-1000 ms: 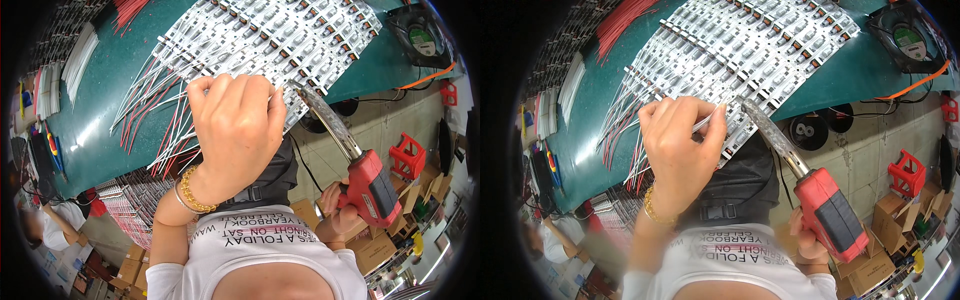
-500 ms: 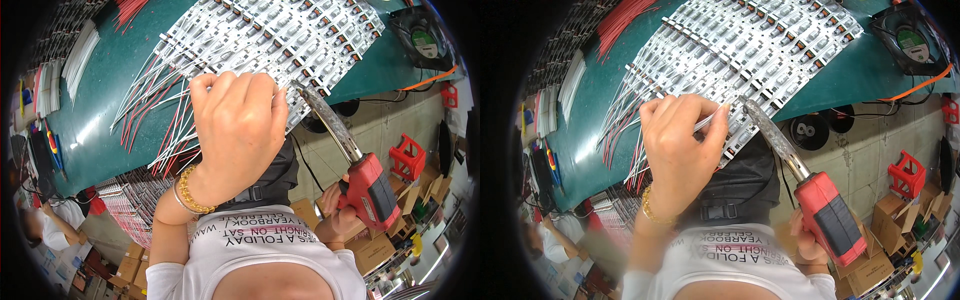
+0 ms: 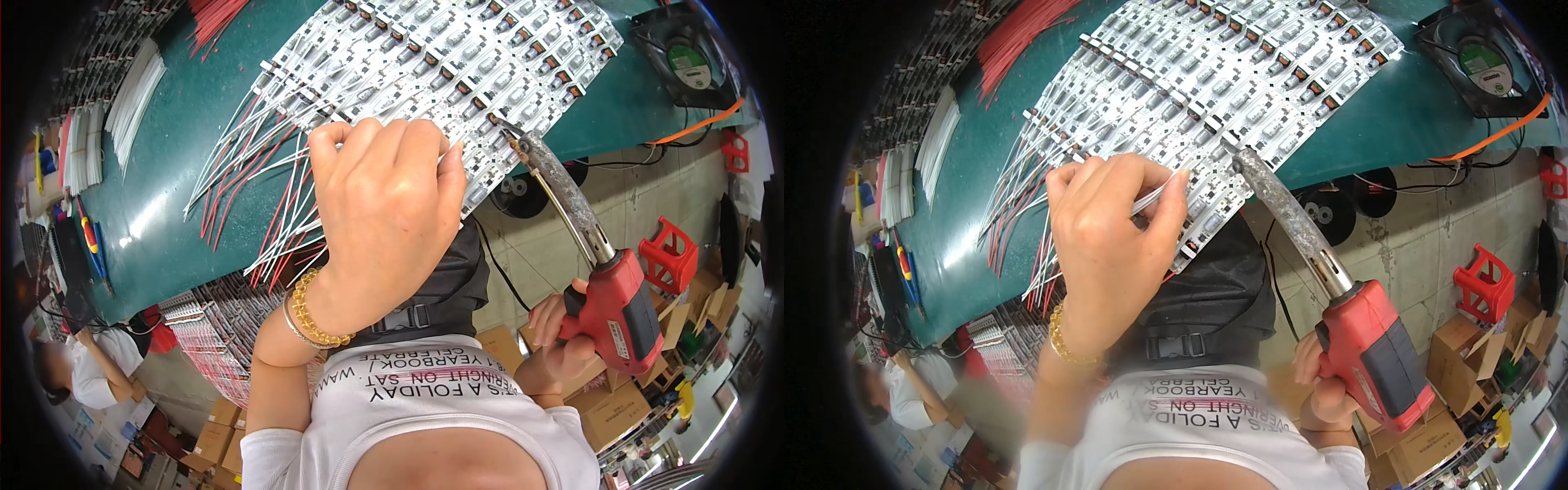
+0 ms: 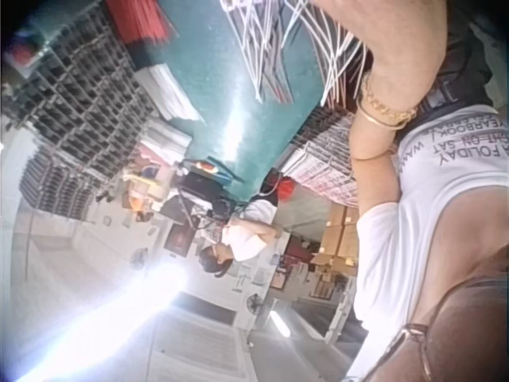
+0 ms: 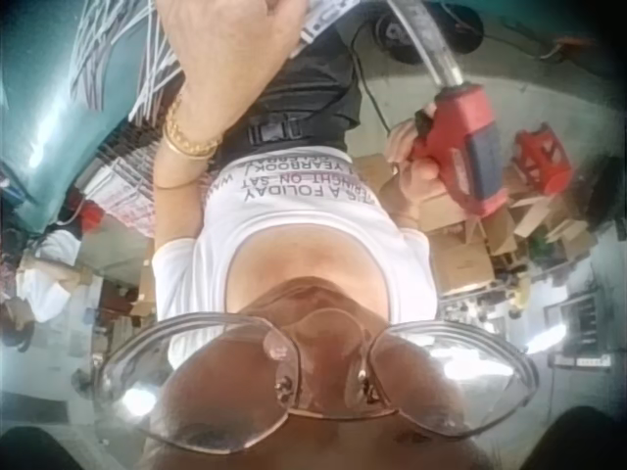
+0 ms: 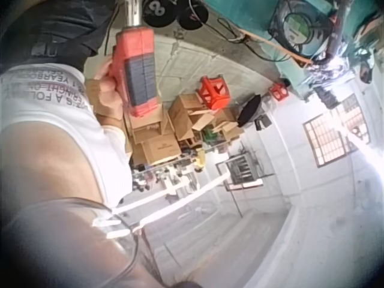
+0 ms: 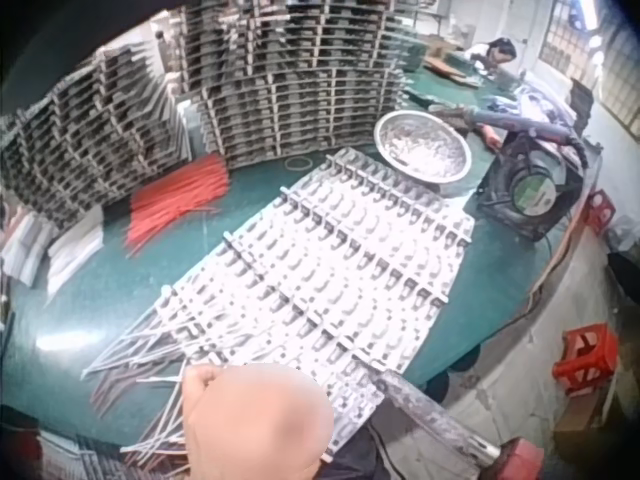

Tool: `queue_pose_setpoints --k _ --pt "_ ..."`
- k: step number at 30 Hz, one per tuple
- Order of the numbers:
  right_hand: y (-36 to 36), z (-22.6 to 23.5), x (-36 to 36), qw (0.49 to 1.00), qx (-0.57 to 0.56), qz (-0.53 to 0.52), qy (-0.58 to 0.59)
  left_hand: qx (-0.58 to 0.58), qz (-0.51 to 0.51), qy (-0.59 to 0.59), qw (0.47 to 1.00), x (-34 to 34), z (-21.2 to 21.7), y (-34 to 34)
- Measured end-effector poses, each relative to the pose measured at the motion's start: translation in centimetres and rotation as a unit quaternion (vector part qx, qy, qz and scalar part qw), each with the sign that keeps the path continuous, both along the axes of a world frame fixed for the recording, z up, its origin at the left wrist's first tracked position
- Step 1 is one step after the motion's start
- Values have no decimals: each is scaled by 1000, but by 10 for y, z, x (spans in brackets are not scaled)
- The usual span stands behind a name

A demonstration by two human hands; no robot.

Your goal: The person uses a soldering iron to attach red and white wires to a grid of electronic components on a workbench. They repeatedly pick up individual wires, position them on the component terminals, and apply the soldering iron to secure the connections.

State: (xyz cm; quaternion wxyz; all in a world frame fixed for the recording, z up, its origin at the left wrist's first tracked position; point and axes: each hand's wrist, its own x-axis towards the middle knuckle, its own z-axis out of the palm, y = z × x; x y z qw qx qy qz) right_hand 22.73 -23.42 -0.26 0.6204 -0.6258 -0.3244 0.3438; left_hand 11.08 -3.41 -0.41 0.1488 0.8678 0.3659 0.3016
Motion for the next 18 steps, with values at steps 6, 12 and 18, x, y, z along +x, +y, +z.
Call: queue_pose_setpoints --k 6,12,18 --pt "-4 -7 -1 1000 6 -24 -6 4 -1 -21 1000 1 2 1" --pt "-13 -2 1 998 17 -48 29 29 15 -69 997 -9 20 8" --pt "-20 3 -2 998 -5 -58 3 -10 11 -27 1000 5 3 -7"
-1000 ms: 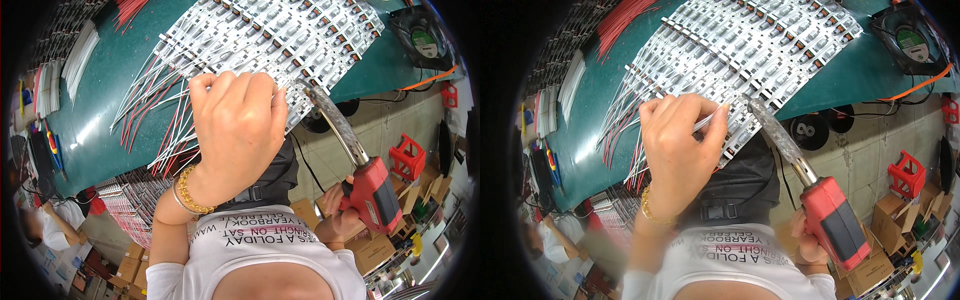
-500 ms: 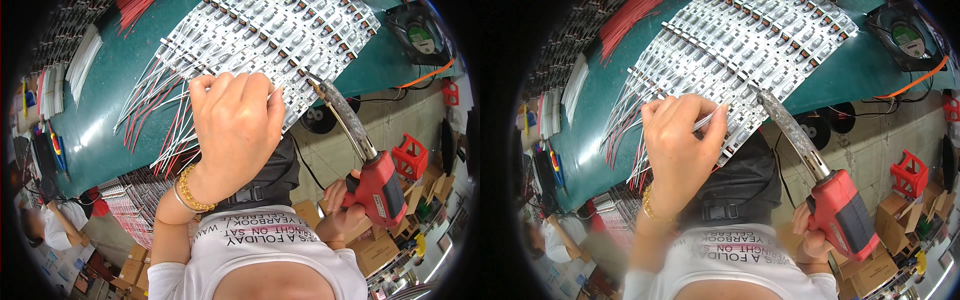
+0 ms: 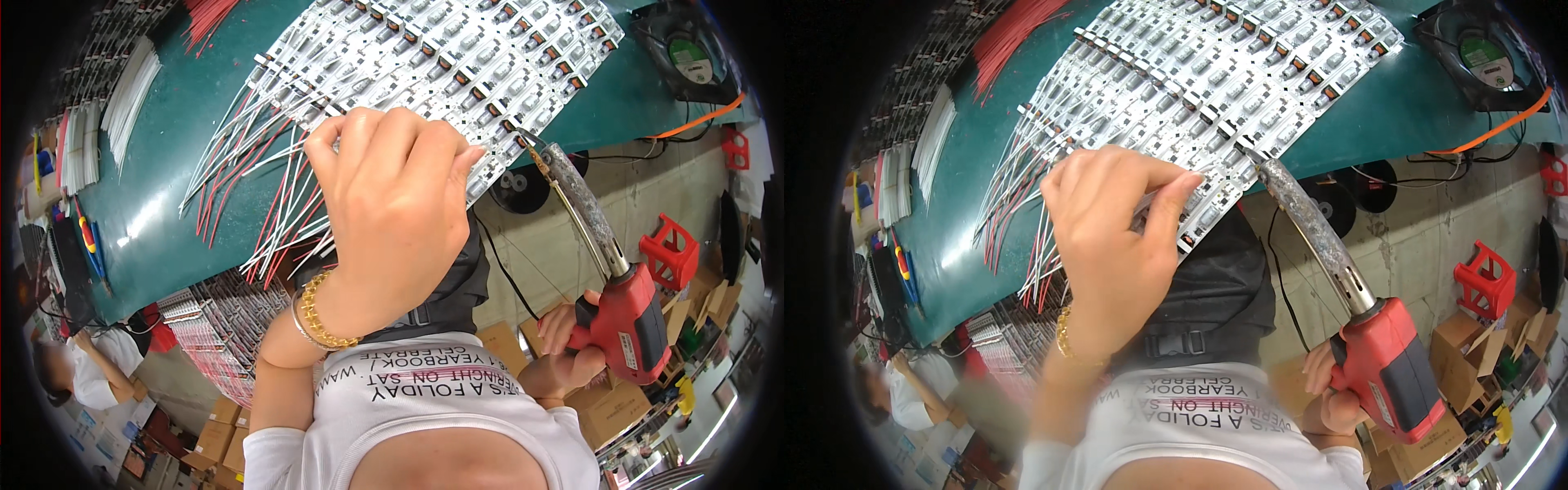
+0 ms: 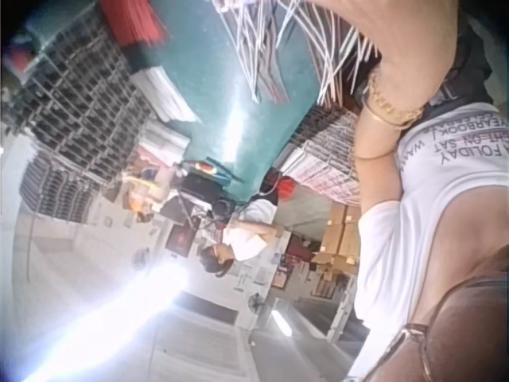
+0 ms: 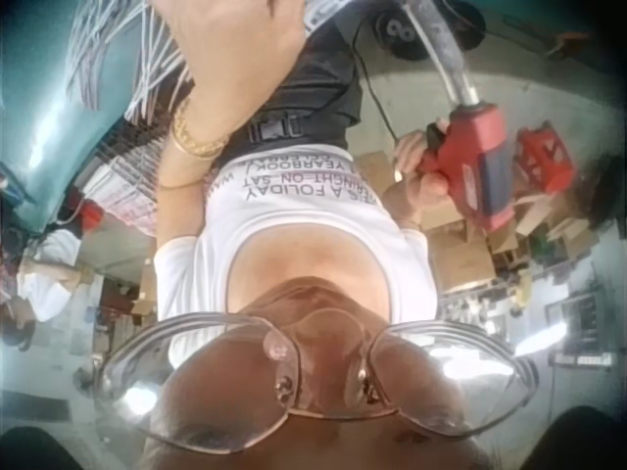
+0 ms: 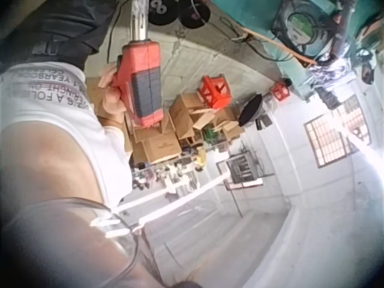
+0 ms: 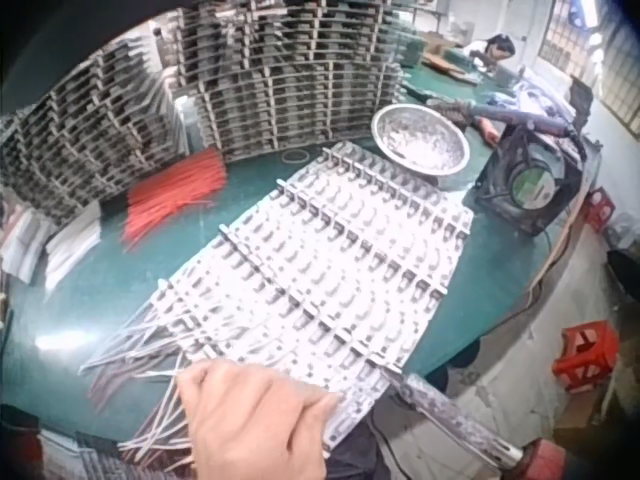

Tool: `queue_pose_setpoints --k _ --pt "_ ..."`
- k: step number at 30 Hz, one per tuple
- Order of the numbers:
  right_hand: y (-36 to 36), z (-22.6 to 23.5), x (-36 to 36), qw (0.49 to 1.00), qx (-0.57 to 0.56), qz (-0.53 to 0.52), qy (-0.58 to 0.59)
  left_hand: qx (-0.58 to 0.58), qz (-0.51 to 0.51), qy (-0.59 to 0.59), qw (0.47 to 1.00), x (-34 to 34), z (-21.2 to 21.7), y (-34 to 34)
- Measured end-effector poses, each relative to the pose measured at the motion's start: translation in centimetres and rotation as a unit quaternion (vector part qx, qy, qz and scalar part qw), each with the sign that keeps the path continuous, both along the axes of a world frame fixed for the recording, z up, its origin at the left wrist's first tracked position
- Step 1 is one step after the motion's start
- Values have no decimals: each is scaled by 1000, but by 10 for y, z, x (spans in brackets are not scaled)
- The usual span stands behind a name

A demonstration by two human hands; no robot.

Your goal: The person uses a soldering iron to attach red and white wires to a grid of electronic components on a workbench. They repeatedly pick up individual wires, position them on the component terminals, and apply the soldering iron to secure the connections.

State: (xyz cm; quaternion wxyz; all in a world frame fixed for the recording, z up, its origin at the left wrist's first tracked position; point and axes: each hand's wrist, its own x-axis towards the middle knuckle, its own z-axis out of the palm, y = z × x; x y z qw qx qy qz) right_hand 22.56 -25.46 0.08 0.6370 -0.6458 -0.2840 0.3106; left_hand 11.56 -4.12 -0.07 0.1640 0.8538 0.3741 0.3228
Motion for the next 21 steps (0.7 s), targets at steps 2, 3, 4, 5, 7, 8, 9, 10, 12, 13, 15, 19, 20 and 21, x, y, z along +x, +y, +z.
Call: queue_pose_setpoints --k 2,3,4,5,7,8,9,10,12,13,15,19,20,21 --pt "0 -1 -3 1000 2 -14 -16 9 5 10 1000 2 -6 -2" --pt "-3 -3 -2 1000 5 -13 -12 13 6 14 1000 3 -7 -3" --pt "-6 -6 -1 1000 9 -11 -7 18 7 18 1000 4 -7 -3" --pt "-13 -10 2 1000 14 -2 9 16 3 18 1000 4 -7 -2" --pt "-16 -11 4 999 19 10 29 13 -4 18 1000 4 -6 0" --pt "-15 -11 3 999 18 11 33 6 -8 16 1000 3 -6 0" --pt "-12 -10 3 999 18 14 36 0 -12 14 1000 3 -5 1" --pt "-11 -13 4 998 46 36 25 -5 -17 12 1000 2 -5 2" --pt "-7 -16 6 996 70 60 11 -11 -19 14 1000 2 -3 2" --pt "-5 -15 5 996 68 62 8 -13 -21 16 1000 2 -3 2" --pt "2 -5 -2 999 11 33 13 -13 -22 18 1000 2 -4 2" --pt "-5 -6 2 997 -39 50 -34 -14 -19 23 999 2 -2 3" --pt "-7 -6 4 996 -38 59 -53 -14 -23 21 999 4 -1 3" --pt "-9 -5 4 996 -37 60 -63 -14 -28 20 999 5 0 3"
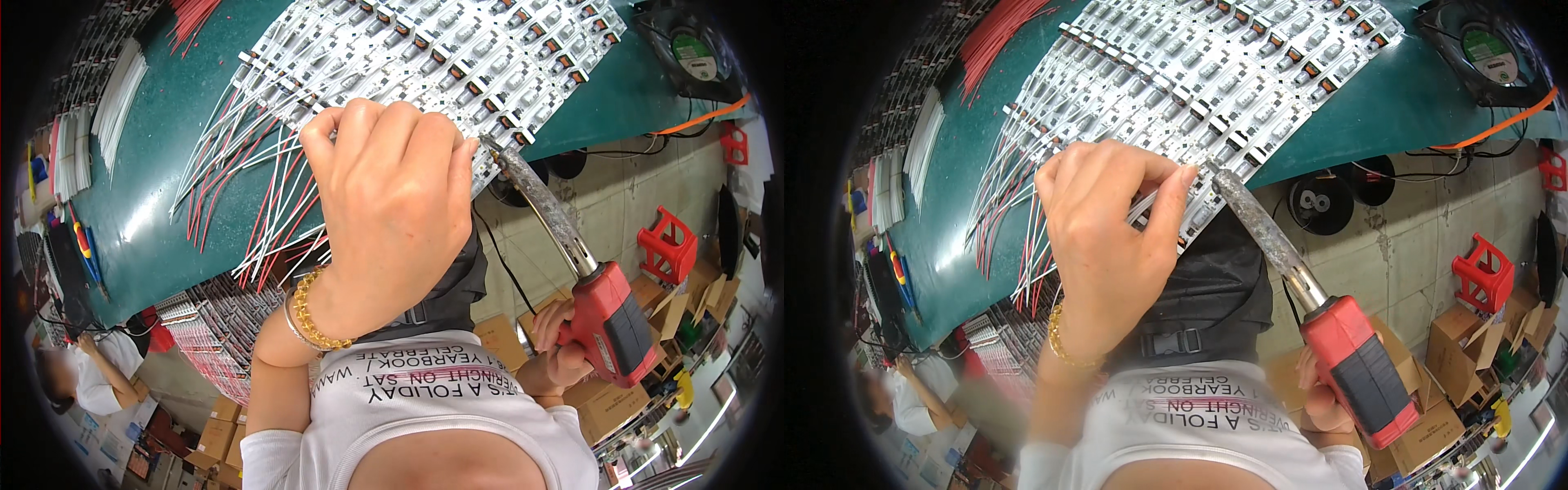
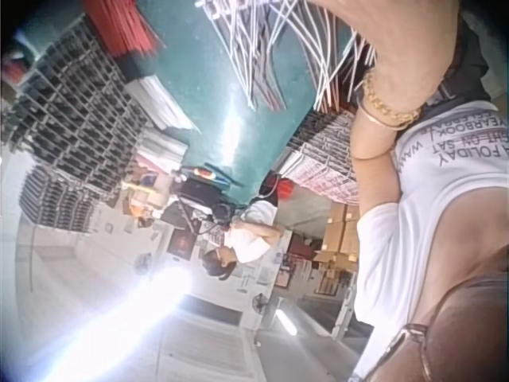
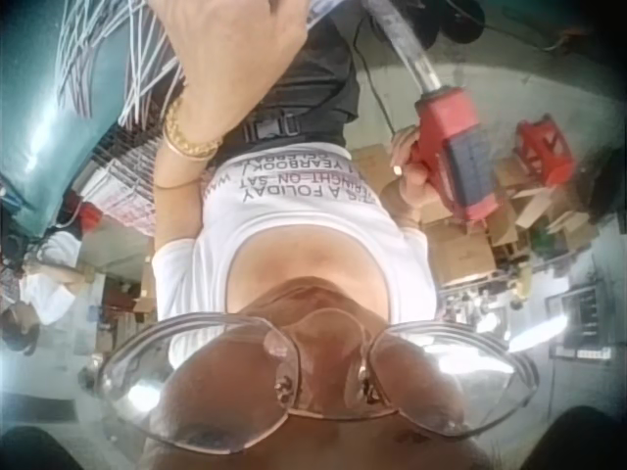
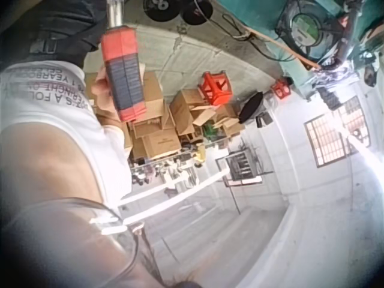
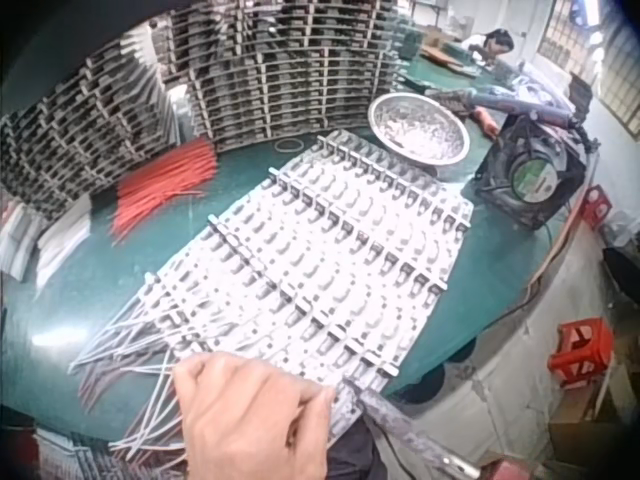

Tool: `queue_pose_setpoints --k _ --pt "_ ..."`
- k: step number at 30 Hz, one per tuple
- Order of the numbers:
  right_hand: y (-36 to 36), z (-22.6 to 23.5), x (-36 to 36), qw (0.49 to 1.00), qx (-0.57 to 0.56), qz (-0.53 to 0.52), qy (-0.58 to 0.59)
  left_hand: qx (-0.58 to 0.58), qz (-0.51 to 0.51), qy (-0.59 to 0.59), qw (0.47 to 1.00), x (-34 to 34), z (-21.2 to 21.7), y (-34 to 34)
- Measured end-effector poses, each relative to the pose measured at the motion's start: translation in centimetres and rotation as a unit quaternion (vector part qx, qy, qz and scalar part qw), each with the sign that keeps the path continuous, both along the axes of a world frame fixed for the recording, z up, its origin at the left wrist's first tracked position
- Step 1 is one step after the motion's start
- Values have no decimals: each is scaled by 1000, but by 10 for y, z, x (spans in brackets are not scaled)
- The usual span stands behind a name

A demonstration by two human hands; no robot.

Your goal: The person uses a soldering iron to attach red and white wires to a grid of electronic components on a workbench. They repeatedly pick up individual wires, position them on the component terminals, and apply the soldering iron to secure the connections.

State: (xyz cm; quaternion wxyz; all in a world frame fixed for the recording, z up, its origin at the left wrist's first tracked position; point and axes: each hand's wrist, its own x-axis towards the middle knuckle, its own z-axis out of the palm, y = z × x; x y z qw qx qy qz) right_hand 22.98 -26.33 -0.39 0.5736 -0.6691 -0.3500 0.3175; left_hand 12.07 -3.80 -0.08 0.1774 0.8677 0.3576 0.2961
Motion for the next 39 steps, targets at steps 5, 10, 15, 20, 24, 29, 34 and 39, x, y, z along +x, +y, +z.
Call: queue_pose_setpoints --k 5,10,15,20,24,29,34,39 --pt "11 2 -5 999 39 -20 29 6 8 1 1000 -3 -2 0" --pt "14 4 -5 997 45 -28 55 8 7 3 1000 -3 -3 0" --pt "15 2 -4 998 42 -27 44 15 8 5 1000 -2 -2 -1" --pt "12 1 -2 999 34 -28 32 20 6 0 1000 -2 -5 0" --pt "-7 -9 4 995 65 -58 49 1 26 -56 998 -4 -3 0" --pt "-12 -5 5 993 63 -45 91 -24 -2 -53 998 0 -4 -8" --pt "-16 -4 5 997 19 -30 73 -14 -14 -18 1000 0 -3 -6" --pt "-12 -6 2 998 13 -28 52 -21 -18 -12 1000 0 -1 -5"
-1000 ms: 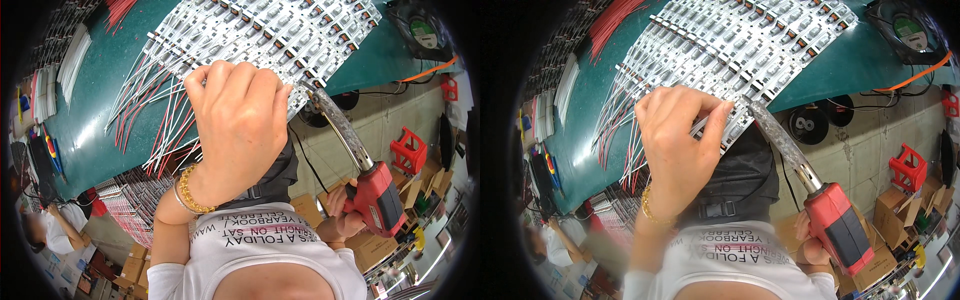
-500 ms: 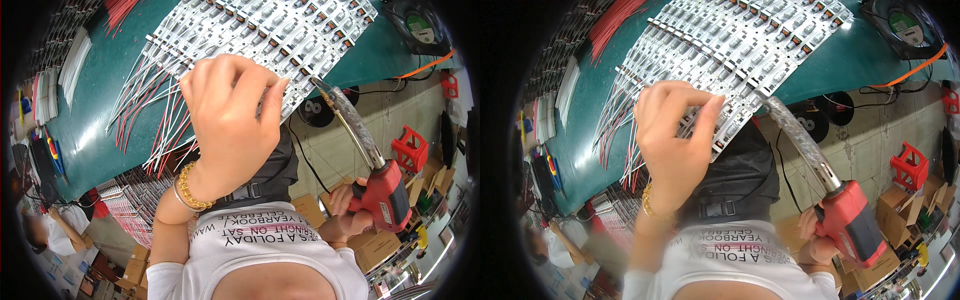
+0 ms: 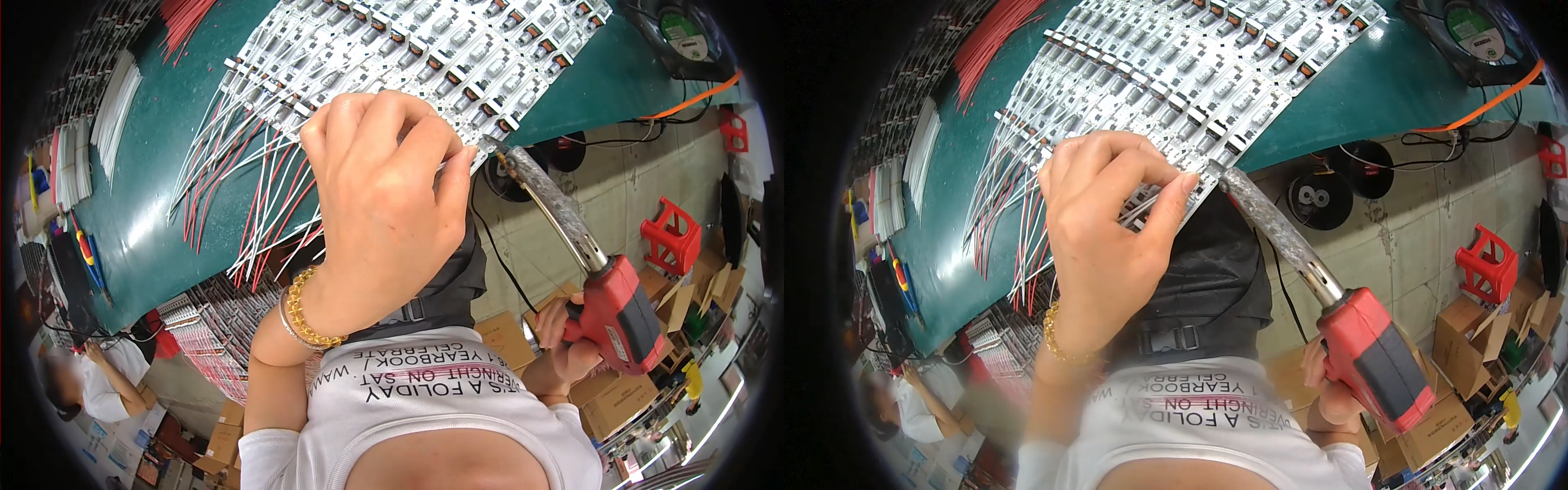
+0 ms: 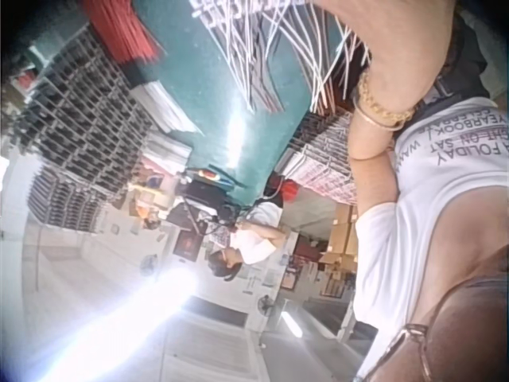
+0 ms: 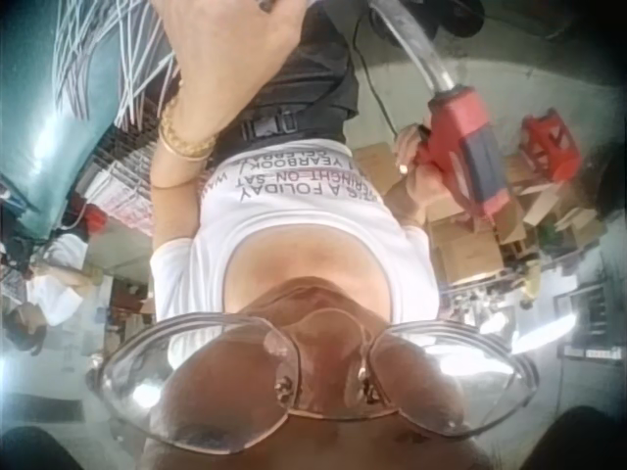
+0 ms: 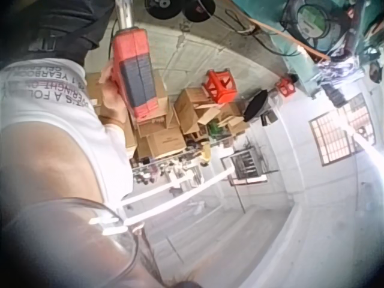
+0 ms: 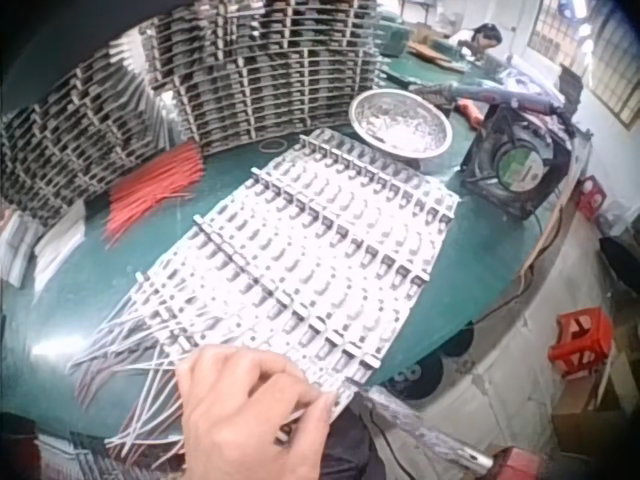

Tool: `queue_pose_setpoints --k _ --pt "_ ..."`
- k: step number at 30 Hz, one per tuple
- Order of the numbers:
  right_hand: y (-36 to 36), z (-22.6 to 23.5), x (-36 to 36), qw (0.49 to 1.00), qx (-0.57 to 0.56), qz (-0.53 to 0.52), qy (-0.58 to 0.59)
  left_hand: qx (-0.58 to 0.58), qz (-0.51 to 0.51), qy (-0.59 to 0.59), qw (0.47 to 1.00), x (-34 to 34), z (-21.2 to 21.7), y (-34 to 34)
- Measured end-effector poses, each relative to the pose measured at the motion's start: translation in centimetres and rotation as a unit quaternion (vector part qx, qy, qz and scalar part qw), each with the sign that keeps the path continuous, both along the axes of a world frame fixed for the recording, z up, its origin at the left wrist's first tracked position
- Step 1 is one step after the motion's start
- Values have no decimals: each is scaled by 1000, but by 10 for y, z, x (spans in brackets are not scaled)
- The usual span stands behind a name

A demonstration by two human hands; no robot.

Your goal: The person uses a soldering iron to attach red and white wires to a grid of electronic components on a workbench. They repeatedly pick up individual wires, position them on the component terminals, and apply the soldering iron to secure the connections.

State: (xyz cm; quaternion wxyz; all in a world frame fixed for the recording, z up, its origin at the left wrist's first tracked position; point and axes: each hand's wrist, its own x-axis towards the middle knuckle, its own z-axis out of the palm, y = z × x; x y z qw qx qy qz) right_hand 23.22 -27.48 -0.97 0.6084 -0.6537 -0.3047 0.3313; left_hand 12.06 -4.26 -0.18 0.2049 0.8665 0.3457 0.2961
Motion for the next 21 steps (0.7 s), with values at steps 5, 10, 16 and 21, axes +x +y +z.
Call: queue_pose_setpoints --k 5,10,16,21 --pt "5 5 -6 999 -36 -1 -27 10 3 -2 1000 2 -2 -2" --pt "-10 -5 1 1000 16 -17 8 6 3 -4 1000 1 -1 -1" --pt "8 2 -1 998 49 -27 41 11 10 -14 1000 3 -2 -1" --pt "29 -1 8 990 125 10 65 -1 9 -71 997 -7 8 1"
